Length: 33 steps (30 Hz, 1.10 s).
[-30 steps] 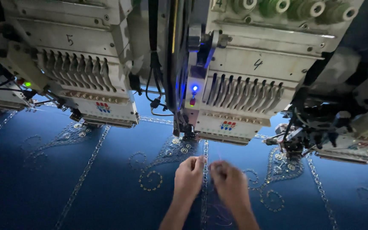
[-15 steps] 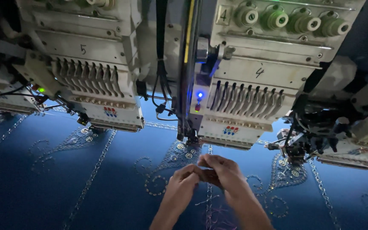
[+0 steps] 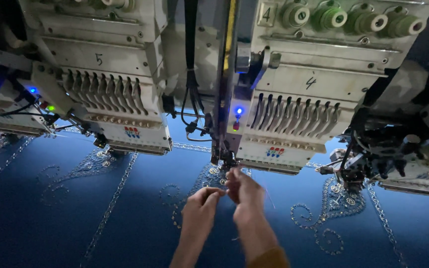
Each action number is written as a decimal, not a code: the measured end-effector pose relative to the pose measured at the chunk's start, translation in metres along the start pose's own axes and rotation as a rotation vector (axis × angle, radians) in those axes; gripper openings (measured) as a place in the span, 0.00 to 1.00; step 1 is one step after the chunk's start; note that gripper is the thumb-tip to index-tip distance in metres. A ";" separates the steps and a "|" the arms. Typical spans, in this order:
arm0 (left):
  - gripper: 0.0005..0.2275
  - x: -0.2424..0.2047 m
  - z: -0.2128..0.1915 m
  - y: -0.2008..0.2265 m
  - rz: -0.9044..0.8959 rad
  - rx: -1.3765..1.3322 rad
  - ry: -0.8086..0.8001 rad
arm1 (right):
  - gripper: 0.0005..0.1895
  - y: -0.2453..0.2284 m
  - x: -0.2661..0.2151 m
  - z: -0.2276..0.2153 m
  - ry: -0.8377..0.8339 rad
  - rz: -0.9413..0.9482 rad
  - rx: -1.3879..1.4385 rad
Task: The person threads a multi-needle industrial embroidery machine by hand, pulling thread through individual tensioners and guides at various stations along the machine.
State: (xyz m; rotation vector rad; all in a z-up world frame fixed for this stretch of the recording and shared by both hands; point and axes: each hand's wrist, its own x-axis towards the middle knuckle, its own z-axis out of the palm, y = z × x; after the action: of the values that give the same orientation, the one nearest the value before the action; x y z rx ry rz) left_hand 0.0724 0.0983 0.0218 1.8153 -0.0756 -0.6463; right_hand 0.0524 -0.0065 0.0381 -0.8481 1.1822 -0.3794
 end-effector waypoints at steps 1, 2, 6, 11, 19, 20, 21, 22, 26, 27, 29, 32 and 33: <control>0.11 -0.001 0.001 0.001 0.003 0.132 -0.006 | 0.09 0.000 0.006 -0.004 0.005 -0.007 0.014; 0.11 -0.002 0.004 0.000 0.004 0.130 -0.007 | 0.09 0.003 0.016 -0.008 0.007 -0.009 0.012; 0.12 0.004 0.021 -0.009 0.044 0.031 -0.023 | 0.06 0.003 0.036 -0.018 -0.125 -0.022 0.250; 0.13 0.016 0.032 -0.023 0.164 0.021 0.016 | 0.08 0.002 0.022 -0.009 -0.105 -0.118 0.153; 0.09 0.006 0.051 -0.021 0.167 -0.001 -0.067 | 0.07 0.006 0.023 -0.013 0.072 -0.304 -0.203; 0.09 0.004 0.052 -0.022 0.166 -0.001 -0.070 | 0.07 0.003 0.017 -0.018 0.075 -0.303 -0.202; 0.09 0.002 0.053 -0.022 0.166 0.008 -0.061 | 0.09 0.000 0.011 -0.023 0.022 -0.323 -0.252; 0.09 0.000 0.055 -0.023 0.165 0.017 -0.054 | 0.10 -0.003 0.004 -0.029 -0.028 -0.343 -0.301; 0.06 -0.001 0.059 -0.036 0.183 0.045 0.021 | 0.12 -0.013 -0.014 -0.072 0.006 -0.278 -0.321; 0.07 -0.002 0.059 -0.037 0.233 0.106 0.053 | 0.15 -0.009 -0.001 -0.083 0.023 -0.267 -0.348; 0.09 -0.007 0.060 -0.038 0.279 0.173 0.092 | 0.21 -0.002 0.026 -0.097 0.033 -0.251 -0.373; 0.10 -0.010 0.076 -0.031 0.386 0.184 0.094 | 0.32 -0.008 0.061 -0.104 -0.133 -0.327 -0.065; 0.09 -0.011 0.080 -0.026 0.350 0.196 0.093 | 0.32 -0.013 0.063 -0.102 -0.172 -0.268 -0.113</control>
State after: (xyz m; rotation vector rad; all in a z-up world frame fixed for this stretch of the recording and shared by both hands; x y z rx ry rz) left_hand 0.0190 0.0425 -0.0131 1.9548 -0.3975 -0.3142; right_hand -0.0158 -0.0953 -0.0064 -1.1200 0.9391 -0.4506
